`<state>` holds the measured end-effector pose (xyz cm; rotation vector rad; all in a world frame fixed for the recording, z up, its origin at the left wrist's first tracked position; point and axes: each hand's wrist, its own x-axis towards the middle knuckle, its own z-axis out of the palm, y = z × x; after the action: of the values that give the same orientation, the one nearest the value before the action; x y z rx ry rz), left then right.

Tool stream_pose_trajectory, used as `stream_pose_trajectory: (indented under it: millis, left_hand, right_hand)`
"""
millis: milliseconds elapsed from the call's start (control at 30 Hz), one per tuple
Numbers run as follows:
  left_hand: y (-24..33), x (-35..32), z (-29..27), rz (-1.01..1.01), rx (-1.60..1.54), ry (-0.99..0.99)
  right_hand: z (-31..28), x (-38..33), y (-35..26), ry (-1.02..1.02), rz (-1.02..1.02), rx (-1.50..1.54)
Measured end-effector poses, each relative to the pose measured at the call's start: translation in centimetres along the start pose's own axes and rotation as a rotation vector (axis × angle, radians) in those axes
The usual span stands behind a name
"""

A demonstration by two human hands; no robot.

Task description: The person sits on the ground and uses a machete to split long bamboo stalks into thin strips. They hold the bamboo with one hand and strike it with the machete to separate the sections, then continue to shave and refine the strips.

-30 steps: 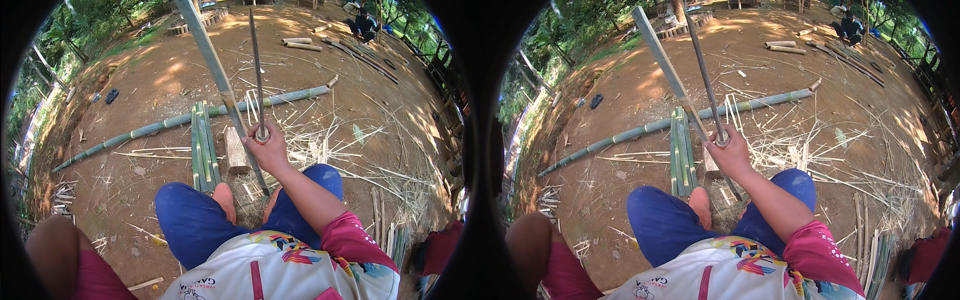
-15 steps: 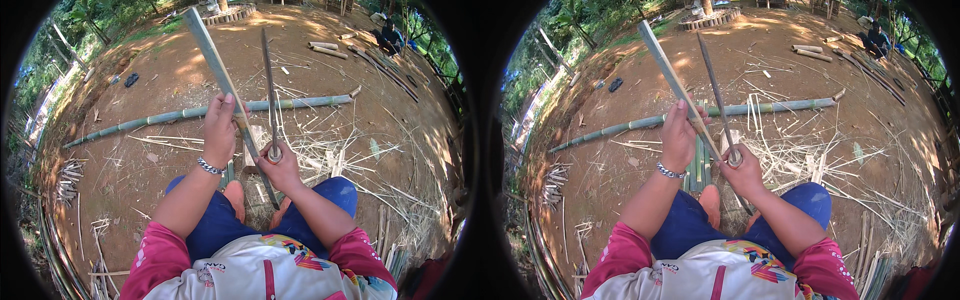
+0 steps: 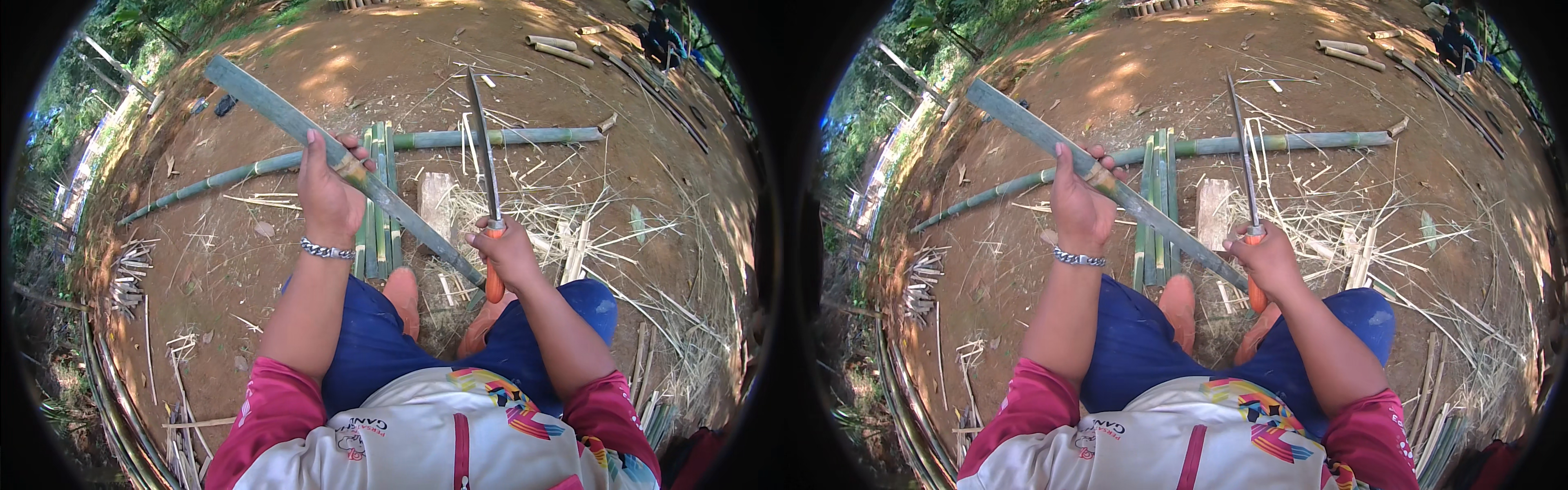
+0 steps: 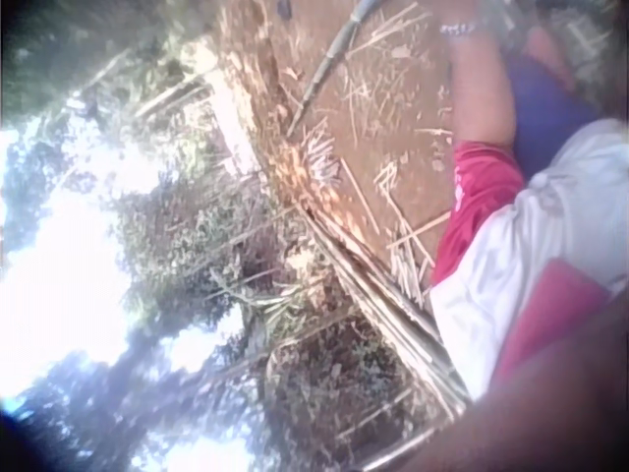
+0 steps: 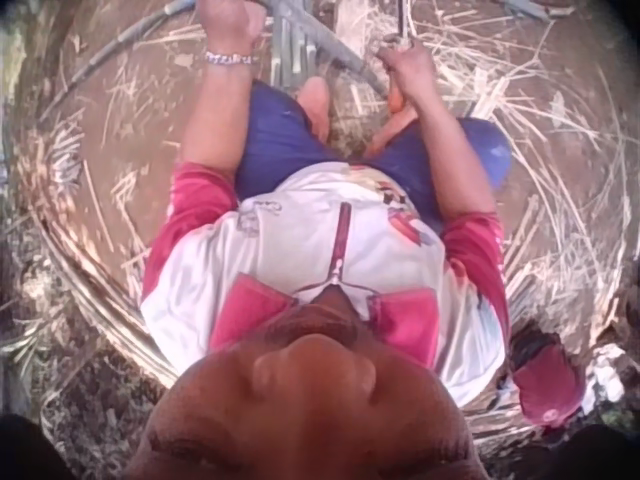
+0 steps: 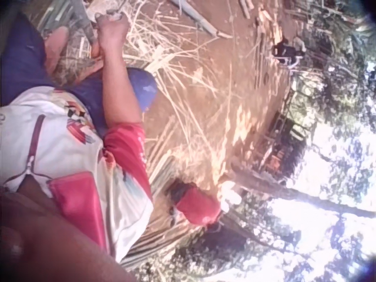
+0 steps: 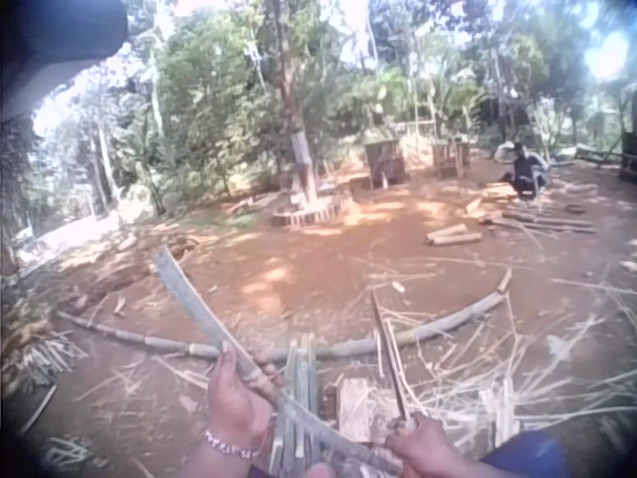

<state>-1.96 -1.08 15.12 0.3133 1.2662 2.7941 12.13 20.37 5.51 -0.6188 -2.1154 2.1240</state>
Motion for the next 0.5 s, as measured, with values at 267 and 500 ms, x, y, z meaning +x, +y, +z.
stream_pose_trajectory:
  millis: [267,500]
  left_hand:
    - [-0.1,0.5,-1.7,0.009,-0.064,-0.026]
    - [0.2,0.9,-3.1,0.075,-0.05,0.002]
  right_hand:
    - [-1.9,0.6,1.5,0.016,0.061,0.038]
    - [-2.8,1.3,2.6,0.017,0.045,-0.029]
